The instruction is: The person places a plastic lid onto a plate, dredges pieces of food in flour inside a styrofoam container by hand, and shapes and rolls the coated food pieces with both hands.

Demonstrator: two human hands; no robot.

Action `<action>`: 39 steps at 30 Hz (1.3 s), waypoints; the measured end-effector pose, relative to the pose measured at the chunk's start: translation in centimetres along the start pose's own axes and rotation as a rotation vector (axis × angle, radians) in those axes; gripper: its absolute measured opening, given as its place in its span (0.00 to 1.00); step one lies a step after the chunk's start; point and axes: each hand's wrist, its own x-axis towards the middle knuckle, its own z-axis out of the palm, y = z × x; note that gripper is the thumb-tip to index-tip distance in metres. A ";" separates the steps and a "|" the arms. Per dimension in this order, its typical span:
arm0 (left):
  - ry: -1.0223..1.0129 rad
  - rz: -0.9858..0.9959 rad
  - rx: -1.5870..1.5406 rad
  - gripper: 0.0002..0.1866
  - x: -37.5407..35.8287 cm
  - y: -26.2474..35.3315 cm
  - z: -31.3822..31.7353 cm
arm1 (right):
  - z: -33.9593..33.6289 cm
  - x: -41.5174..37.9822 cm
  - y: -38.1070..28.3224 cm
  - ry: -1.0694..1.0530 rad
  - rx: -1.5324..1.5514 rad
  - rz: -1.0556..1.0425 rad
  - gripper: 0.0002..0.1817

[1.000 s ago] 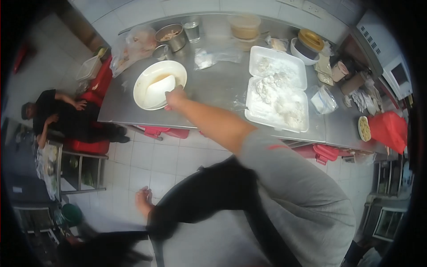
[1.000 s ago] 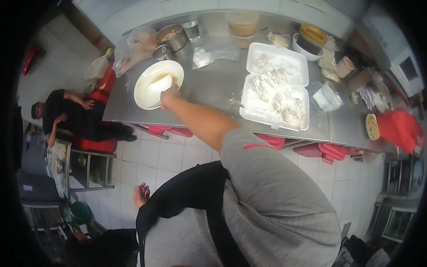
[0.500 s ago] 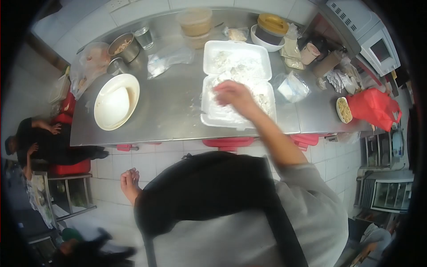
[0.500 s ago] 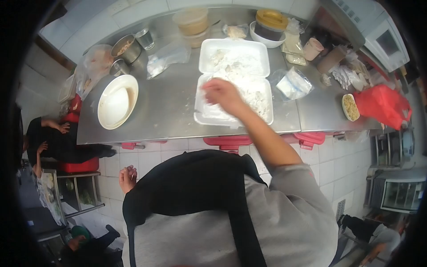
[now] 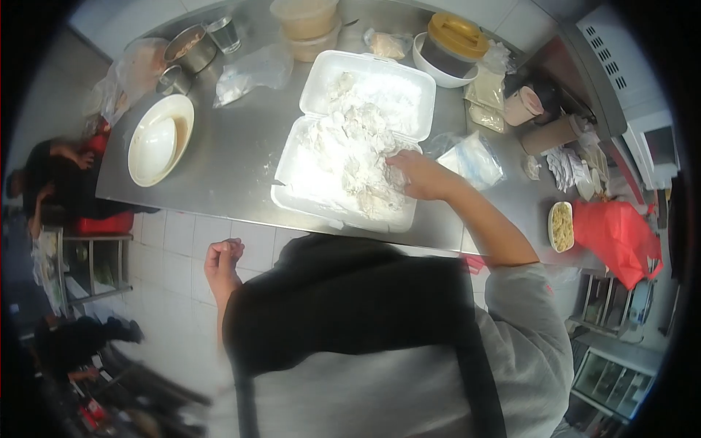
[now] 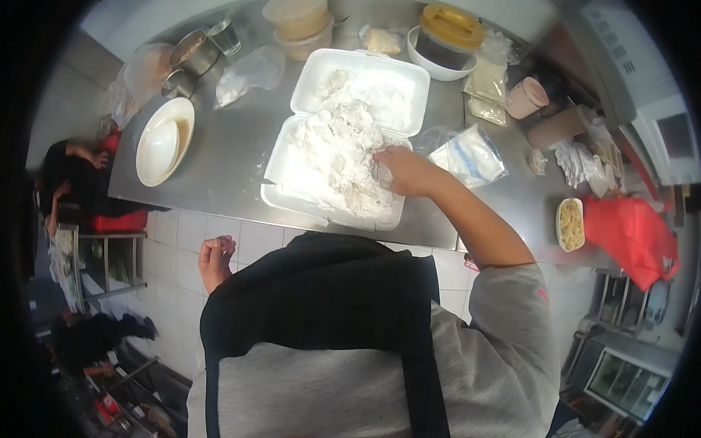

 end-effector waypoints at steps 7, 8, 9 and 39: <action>0.102 0.031 -0.013 0.09 -1.3 0.4 0.1 | -1.1 1.8 1.2 -0.076 -0.136 -0.144 0.34; 0.120 0.030 -0.011 0.09 -1.6 0.5 0.3 | -1.0 2.0 1.5 -0.081 -0.116 -0.135 0.33; 0.136 0.031 -0.011 0.09 -1.8 0.7 0.5 | -0.9 2.3 1.9 -0.085 -0.098 -0.127 0.32; -0.514 0.729 1.116 0.53 0.7 -3.3 21.3 | 7.3 -1.7 -3.5 0.717 -0.226 -0.064 0.41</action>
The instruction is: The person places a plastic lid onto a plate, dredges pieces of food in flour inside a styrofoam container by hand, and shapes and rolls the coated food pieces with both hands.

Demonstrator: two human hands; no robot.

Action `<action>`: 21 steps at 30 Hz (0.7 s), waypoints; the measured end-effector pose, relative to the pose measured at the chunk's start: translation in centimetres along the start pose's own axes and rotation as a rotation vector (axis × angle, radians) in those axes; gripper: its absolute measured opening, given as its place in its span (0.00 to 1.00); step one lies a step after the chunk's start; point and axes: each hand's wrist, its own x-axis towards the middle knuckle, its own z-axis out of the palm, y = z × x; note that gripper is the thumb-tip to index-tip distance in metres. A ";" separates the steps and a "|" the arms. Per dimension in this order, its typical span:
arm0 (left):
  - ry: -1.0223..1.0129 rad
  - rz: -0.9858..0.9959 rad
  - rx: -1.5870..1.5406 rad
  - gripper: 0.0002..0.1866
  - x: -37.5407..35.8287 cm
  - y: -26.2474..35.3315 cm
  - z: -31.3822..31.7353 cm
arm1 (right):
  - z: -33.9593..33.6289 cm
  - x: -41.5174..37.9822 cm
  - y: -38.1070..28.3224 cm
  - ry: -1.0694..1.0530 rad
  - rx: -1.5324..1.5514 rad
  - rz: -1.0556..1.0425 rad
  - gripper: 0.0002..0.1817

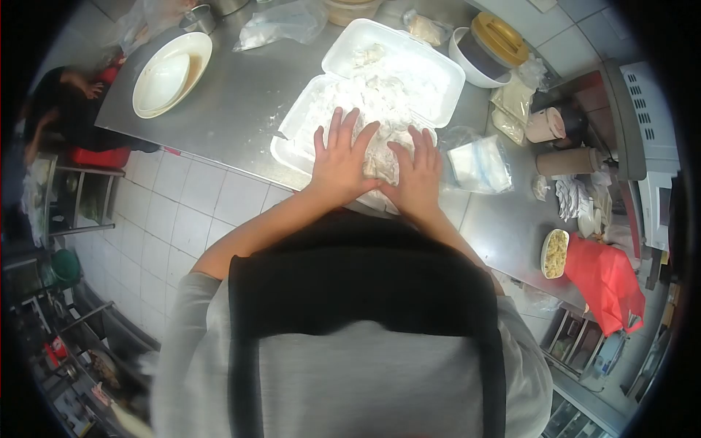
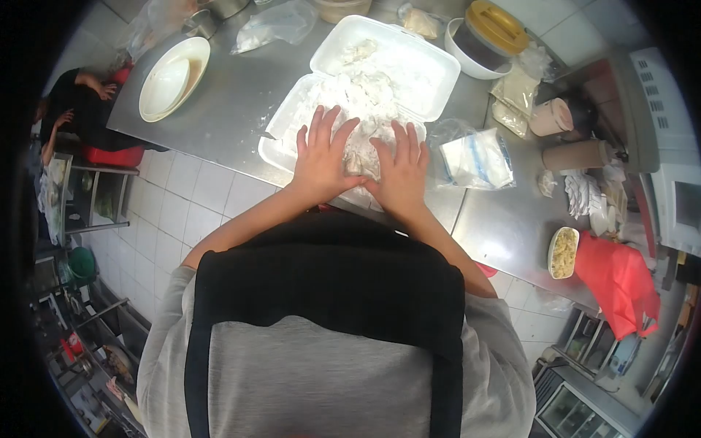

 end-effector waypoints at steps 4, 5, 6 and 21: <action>-0.026 -0.054 0.076 0.62 0.9 0.6 0.6 | 0.0 0.0 0.9 0.011 -0.021 0.056 0.40; -0.034 -0.067 0.080 0.61 0.9 0.6 0.7 | -0.2 0.1 1.0 0.011 -0.019 0.065 0.40; -0.043 -0.082 0.082 0.60 0.8 0.7 0.8 | -0.3 0.1 0.9 0.011 -0.028 0.055 0.40; -0.104 -0.174 0.054 0.59 0.2 0.3 -1.0 | -0.5 1.3 0.9 -0.056 0.016 0.066 0.42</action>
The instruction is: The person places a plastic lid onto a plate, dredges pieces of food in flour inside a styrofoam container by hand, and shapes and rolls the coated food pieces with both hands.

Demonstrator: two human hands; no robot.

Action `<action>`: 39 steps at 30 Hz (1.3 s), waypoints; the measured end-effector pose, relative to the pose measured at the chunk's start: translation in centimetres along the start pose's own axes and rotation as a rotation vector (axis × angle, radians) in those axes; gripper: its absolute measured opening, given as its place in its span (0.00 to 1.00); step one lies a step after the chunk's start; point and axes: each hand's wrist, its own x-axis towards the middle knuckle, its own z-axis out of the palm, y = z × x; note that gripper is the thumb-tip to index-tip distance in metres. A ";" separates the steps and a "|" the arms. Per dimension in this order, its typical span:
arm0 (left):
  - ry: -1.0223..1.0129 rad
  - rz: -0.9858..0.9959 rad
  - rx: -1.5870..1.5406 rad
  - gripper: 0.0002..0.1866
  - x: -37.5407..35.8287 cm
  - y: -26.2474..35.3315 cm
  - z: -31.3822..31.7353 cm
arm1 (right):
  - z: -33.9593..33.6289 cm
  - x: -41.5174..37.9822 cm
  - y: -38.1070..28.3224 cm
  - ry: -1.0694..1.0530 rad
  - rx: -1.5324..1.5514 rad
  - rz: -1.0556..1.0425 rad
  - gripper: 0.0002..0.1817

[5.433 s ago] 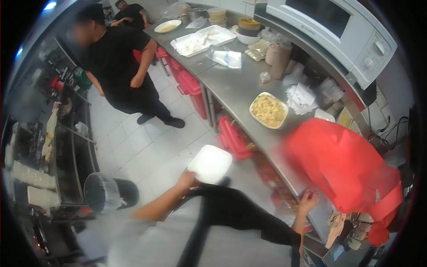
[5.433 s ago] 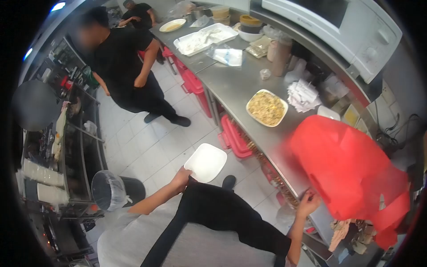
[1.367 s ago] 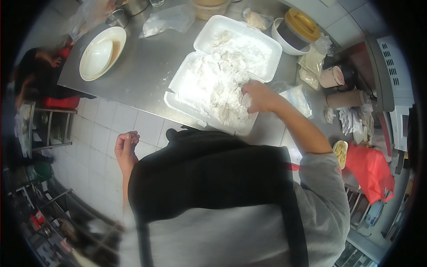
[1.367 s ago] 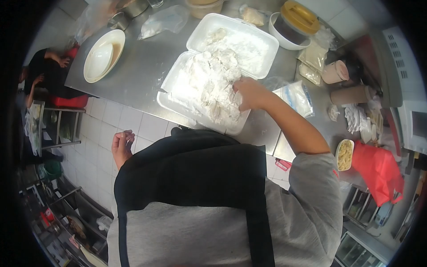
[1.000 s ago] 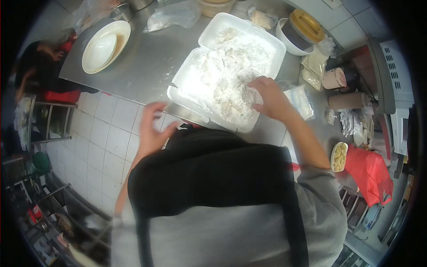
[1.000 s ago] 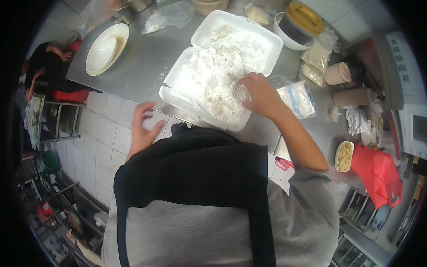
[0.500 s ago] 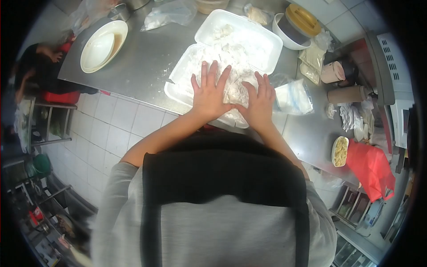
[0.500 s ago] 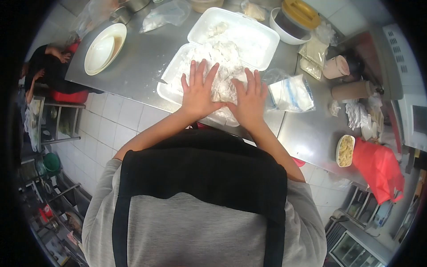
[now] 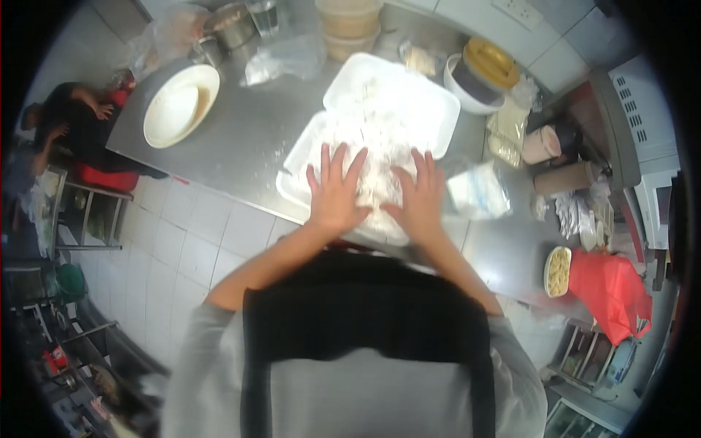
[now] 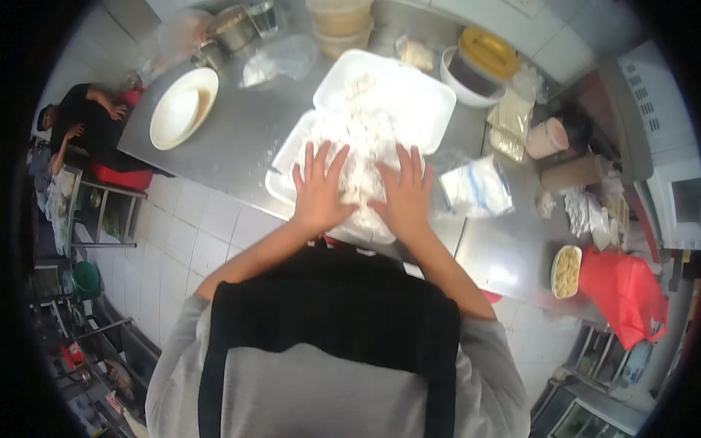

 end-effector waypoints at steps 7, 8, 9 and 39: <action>0.112 0.057 -0.030 0.29 -2.9 -2.8 0.0 | -1.4 -2.9 -1.5 0.005 0.321 -0.003 0.29; 0.105 0.084 -0.022 0.24 -3.5 -2.8 0.0 | -1.5 -3.6 -1.8 -0.054 0.411 0.038 0.27; 0.157 0.112 -0.023 0.15 -3.9 -2.6 0.0 | -1.8 -3.8 -2.2 -0.271 0.610 0.212 0.23; 0.128 0.457 0.240 0.26 -2.2 -5.0 -0.7 | -2.2 0.3 -3.2 -0.334 -0.166 -0.474 0.19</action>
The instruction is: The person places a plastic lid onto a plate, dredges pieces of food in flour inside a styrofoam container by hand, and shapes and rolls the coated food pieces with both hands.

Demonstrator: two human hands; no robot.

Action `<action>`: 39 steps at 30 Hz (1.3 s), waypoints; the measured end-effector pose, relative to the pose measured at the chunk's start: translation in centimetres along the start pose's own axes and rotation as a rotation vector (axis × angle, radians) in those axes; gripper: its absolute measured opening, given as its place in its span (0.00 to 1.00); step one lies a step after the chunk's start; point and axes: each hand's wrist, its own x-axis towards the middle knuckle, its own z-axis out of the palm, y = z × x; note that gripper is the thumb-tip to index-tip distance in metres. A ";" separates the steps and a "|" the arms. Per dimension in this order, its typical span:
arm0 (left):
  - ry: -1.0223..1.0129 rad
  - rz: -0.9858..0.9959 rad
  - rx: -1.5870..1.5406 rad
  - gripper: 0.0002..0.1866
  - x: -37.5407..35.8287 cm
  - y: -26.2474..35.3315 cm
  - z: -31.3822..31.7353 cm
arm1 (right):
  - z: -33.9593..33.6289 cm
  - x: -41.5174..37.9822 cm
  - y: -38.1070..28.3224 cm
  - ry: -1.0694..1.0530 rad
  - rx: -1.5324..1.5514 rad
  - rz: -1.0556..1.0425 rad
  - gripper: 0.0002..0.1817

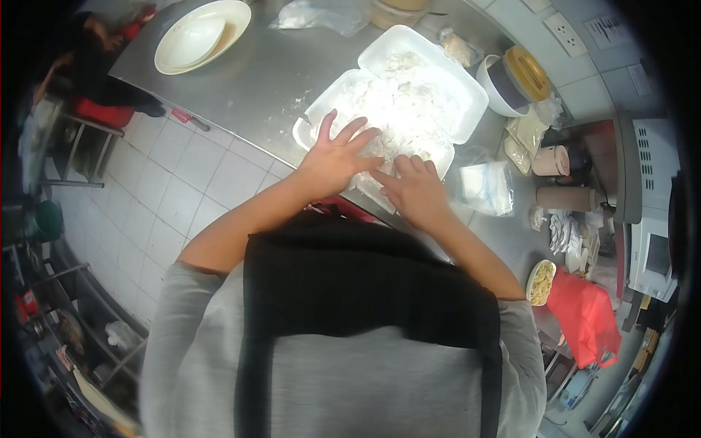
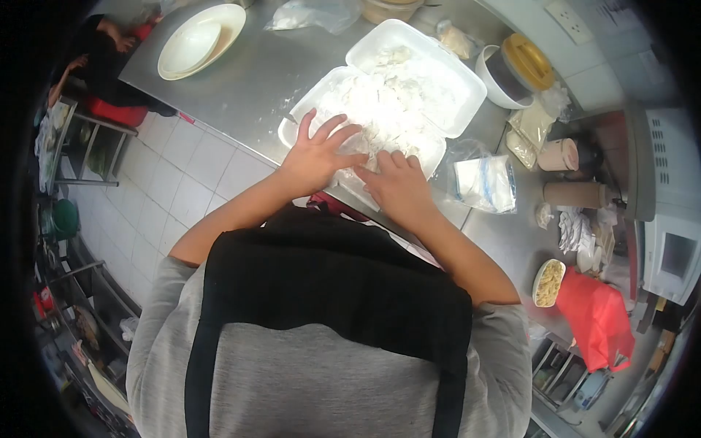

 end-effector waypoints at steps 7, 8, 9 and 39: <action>-0.007 0.024 0.057 0.25 -0.3 -0.4 0.2 | -0.6 -0.2 1.2 -0.049 -0.036 -0.020 0.18; -0.005 0.026 0.065 0.25 -0.3 -0.4 0.2 | -0.4 0.0 1.2 -0.043 -0.045 -0.045 0.19; -0.008 0.042 0.054 0.24 -0.2 -0.5 0.3 | -0.1 0.2 1.1 -0.037 -0.055 -0.070 0.19; -0.047 0.230 0.113 0.15 0.9 -1.6 -0.4 | -0.9 0.9 3.1 -0.077 -0.102 -0.151 0.19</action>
